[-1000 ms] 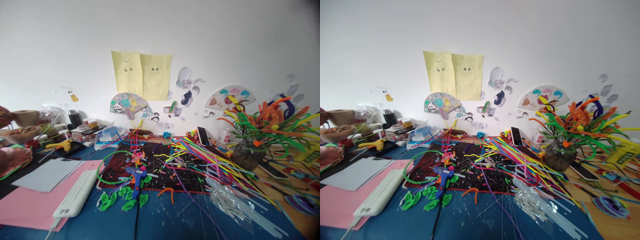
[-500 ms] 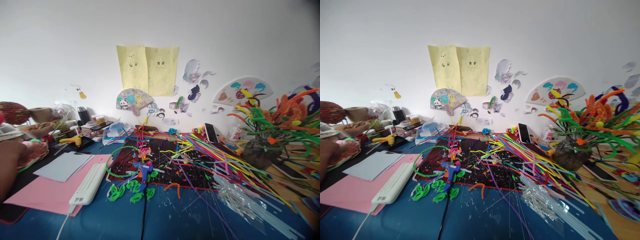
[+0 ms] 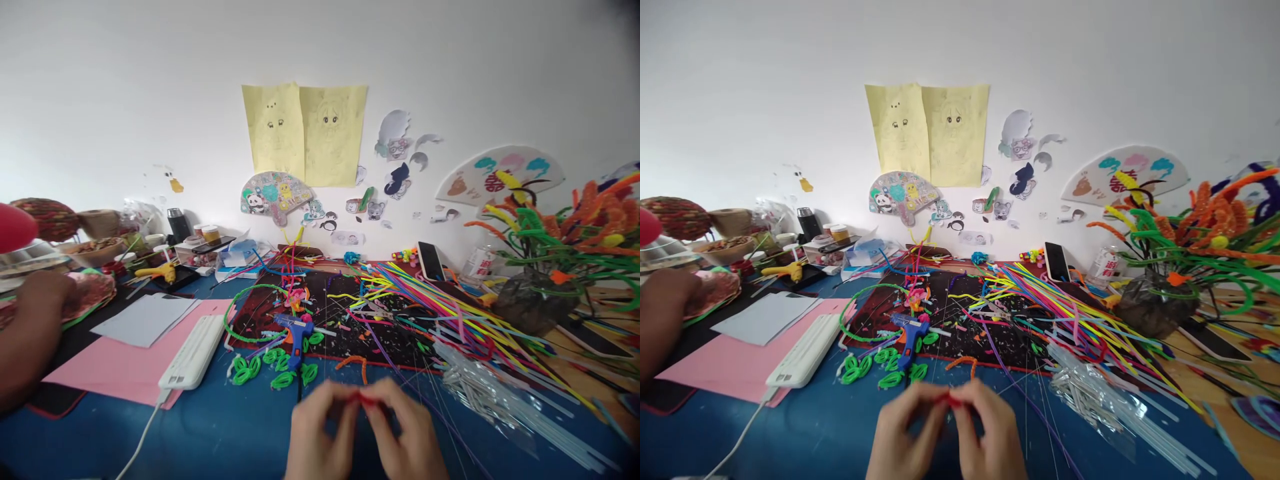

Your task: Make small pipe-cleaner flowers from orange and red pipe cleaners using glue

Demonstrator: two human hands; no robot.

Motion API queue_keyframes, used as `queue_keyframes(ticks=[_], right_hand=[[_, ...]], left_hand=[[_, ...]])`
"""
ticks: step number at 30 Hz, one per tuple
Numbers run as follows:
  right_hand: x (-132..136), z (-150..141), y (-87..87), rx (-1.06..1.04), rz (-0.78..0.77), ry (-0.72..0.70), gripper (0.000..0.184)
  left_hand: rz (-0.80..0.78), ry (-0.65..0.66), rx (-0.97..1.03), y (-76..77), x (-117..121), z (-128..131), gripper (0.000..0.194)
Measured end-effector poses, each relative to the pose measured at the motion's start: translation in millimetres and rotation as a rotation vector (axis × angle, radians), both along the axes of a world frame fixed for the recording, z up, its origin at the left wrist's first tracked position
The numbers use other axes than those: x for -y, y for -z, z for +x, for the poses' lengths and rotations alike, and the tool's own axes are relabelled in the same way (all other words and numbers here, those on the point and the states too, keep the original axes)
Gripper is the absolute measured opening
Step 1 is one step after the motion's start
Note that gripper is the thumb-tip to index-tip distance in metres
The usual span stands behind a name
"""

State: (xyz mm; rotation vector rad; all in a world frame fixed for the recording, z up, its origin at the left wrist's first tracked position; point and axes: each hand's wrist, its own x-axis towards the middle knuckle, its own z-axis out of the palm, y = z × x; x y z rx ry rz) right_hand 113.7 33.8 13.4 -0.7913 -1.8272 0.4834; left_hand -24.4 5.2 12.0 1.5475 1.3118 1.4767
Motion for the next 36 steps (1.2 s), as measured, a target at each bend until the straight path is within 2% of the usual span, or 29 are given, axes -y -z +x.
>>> queue_keyframes(ticks=[2,4,6,8,11,14,17,23,27,29,36], right_hand=[[-36,-7,-20.9,-0.003,-0.073,-0.035,0.015],[-70,-15,-38.1,-0.033,-0.227,-0.085,0.014],[-100,-23,-46.0,-0.084,-0.329,-0.115,0.016],[-122,-29,-43.0,-0.115,-0.373,-0.133,0.015],[-141,-34,-26.0,-0.171,-0.443,-0.171,0.018],[-148,-33,-9.7,-0.208,-0.516,-0.201,0.023],[-147,-31,-3.3,-0.265,-0.59,-0.201,0.026],[-136,-37,-3.9,-0.444,-0.799,-0.177,0.031],[-134,-33,-7.2,-0.344,-0.865,-0.193,0.032],[-136,-28,-9.0,-0.228,-0.813,-0.174,0.029],[-138,-18,-11.9,0.119,-0.452,-0.077,0.015]], left_hand=[[-0.006,0.023,0.007,-24.6,-38,-10,0.011],[-0.069,0.132,0.062,-46.4,-77,-23,0.012],[-0.082,0.218,0.074,-59.2,-111,-36,0.017],[-0.088,0.277,0.074,-60.4,-138,-46,0.021],[-0.103,0.32,0.109,-44.9,-161,-53,0.027],[-0.14,0.286,0.187,-24.0,-165,-54,0.031],[-0.211,0.268,0.268,-14.0,-160,-52,0.033],[-0.312,0.251,0.343,-24.0,-151,-47,0.027],[-0.313,0.162,0.373,-25.0,-145,-42,0.021],[-0.295,0.125,0.391,-21.6,-143,-38,0.02],[-0.248,0.101,0.421,-15.1,-139,-31,0.02]])
